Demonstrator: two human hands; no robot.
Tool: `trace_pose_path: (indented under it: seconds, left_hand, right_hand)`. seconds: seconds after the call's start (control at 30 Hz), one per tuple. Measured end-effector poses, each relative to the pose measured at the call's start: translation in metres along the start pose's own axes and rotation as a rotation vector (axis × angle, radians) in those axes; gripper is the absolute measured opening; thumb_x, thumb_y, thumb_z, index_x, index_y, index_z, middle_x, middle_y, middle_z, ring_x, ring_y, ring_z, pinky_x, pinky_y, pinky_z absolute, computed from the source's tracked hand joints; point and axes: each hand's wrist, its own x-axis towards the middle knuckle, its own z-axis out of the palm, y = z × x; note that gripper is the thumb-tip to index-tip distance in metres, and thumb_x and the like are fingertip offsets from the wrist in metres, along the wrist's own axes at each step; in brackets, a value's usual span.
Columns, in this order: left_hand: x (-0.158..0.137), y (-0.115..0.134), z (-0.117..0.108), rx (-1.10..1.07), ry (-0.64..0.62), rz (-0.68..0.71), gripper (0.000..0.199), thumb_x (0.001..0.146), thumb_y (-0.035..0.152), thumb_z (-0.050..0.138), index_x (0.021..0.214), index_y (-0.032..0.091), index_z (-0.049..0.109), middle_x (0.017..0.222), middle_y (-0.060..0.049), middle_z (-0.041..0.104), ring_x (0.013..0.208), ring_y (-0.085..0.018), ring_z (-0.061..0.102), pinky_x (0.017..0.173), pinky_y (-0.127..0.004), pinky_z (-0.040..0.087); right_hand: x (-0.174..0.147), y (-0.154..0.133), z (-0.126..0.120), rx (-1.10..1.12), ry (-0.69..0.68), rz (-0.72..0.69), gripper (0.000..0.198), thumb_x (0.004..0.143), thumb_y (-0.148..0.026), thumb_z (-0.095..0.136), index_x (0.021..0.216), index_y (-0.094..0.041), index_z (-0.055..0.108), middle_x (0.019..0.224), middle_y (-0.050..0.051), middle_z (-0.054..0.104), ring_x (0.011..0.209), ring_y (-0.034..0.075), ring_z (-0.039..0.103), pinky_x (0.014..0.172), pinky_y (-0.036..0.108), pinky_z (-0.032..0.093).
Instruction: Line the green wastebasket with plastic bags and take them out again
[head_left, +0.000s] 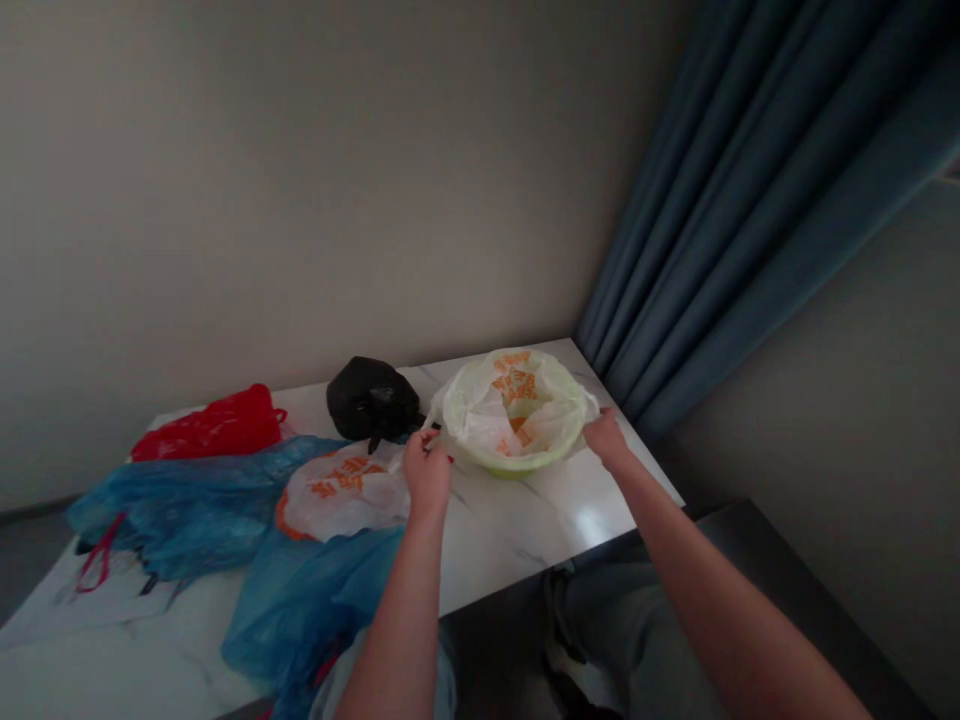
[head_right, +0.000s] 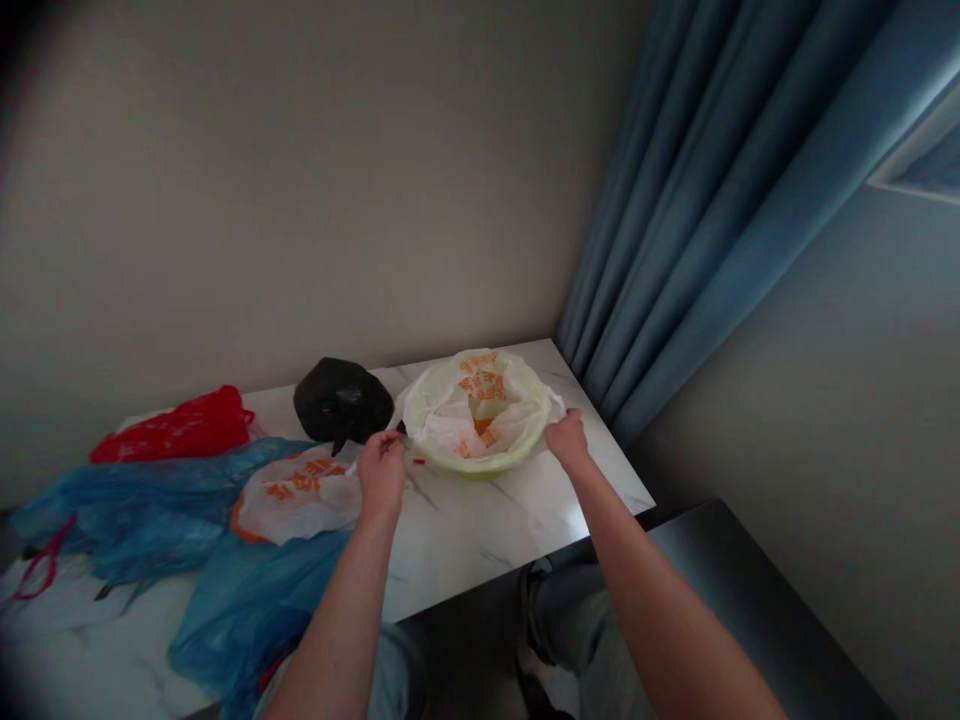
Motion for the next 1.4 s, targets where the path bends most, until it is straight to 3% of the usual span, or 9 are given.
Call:
trace_pose_path:
  seconds: [0.07,0.13,0.23,0.3,0.5,0.73,1.0,1.23,1.4]
  left_hand:
    - [0.002,0.0,0.002,-0.095,0.061,-0.028,0.021,0.078,0.024,0.055,0.097,0.019,0.064,0.101,-0.007,0.066,0.092,-0.02,0.063,0.085,-0.035,0.053]
    - [0.003,0.002,0.005,-0.112,0.094,0.0,0.026,0.081,0.031,0.059,0.104,0.02,0.064,0.112,-0.008,0.064,0.105,-0.022,0.061,0.095,-0.037,0.05]
    - [0.001,0.006,0.011,-0.144,0.045,0.029,0.036,0.086,0.042,0.059,0.115,0.022,0.063,0.126,-0.01,0.062,0.124,-0.024,0.055,0.108,-0.039,0.042]
    - [-0.002,0.01,0.014,-0.2,-0.026,0.016,0.041,0.091,0.047,0.055,0.123,0.023,0.06,0.132,-0.01,0.061,0.129,-0.023,0.054,0.111,-0.039,0.041]
    - [-0.008,0.009,0.027,-0.248,-0.173,-0.054,0.042,0.093,0.044,0.051,0.13,0.025,0.059,0.133,-0.008,0.065,0.123,-0.023,0.061,0.103,-0.037,0.05]
    - [-0.008,0.007,0.033,-0.179,-0.135,-0.104,0.042,0.094,0.042,0.047,0.126,0.02,0.062,0.127,-0.009,0.069,0.121,-0.025,0.062,0.105,-0.038,0.049]
    - [-0.013,0.016,0.035,-0.185,-0.129,-0.135,0.041,0.094,0.038,0.046,0.126,0.018,0.063,0.126,-0.01,0.069,0.121,-0.025,0.062,0.105,-0.039,0.048]
    - [-0.012,0.014,0.038,-0.179,-0.116,-0.088,0.041,0.096,0.039,0.042,0.124,0.017,0.063,0.124,-0.011,0.07,0.119,-0.024,0.064,0.102,-0.037,0.05]
    - [-0.01,0.017,0.039,-0.187,-0.107,-0.098,0.041,0.096,0.04,0.042,0.122,0.016,0.064,0.121,-0.011,0.071,0.115,-0.024,0.065,0.1,-0.036,0.051]
  right_hand:
    - [0.003,-0.013,-0.001,-0.113,0.125,-0.054,0.034,0.067,-0.008,0.06,0.099,-0.017,0.058,0.102,0.011,0.068,0.098,0.024,0.064,0.092,0.038,0.05]
    - [0.0,-0.023,0.002,-0.153,0.151,-0.167,0.035,0.074,-0.013,0.053,0.108,-0.016,0.059,0.115,0.012,0.065,0.107,0.024,0.061,0.1,0.039,0.046]
    - [-0.012,-0.03,0.014,-0.177,0.066,-0.393,0.039,0.081,-0.023,0.05,0.118,-0.017,0.06,0.127,0.012,0.06,0.116,0.024,0.057,0.108,0.041,0.041]
    - [-0.022,-0.029,0.026,-0.219,-0.025,-0.46,0.044,0.082,-0.025,0.051,0.124,-0.016,0.058,0.13,0.014,0.059,0.122,0.026,0.055,0.111,0.043,0.039]
    - [-0.033,-0.024,0.043,-0.283,-0.052,-0.307,0.065,0.075,-0.015,0.059,0.139,-0.021,0.049,0.12,0.012,0.064,0.11,0.03,0.061,0.105,0.046,0.044]
    - [-0.034,-0.027,0.044,-0.304,-0.001,-0.26,0.062,0.073,-0.004,0.051,0.132,-0.021,0.055,0.09,0.007,0.067,0.092,0.028,0.065,0.093,0.044,0.048]
    - [-0.037,-0.017,0.041,-0.243,0.005,-0.311,0.062,0.073,-0.004,0.047,0.132,-0.022,0.055,0.102,0.008,0.069,0.097,0.027,0.064,0.094,0.042,0.048]
    - [-0.029,-0.005,0.047,0.095,-0.025,-0.263,0.057,0.071,-0.009,0.044,0.125,-0.022,0.059,0.112,0.004,0.069,0.102,0.02,0.063,0.095,0.034,0.049]
    - [-0.029,0.001,0.05,0.149,-0.012,-0.282,0.055,0.07,-0.011,0.045,0.122,-0.022,0.06,0.112,0.004,0.069,0.102,0.019,0.063,0.095,0.032,0.049]
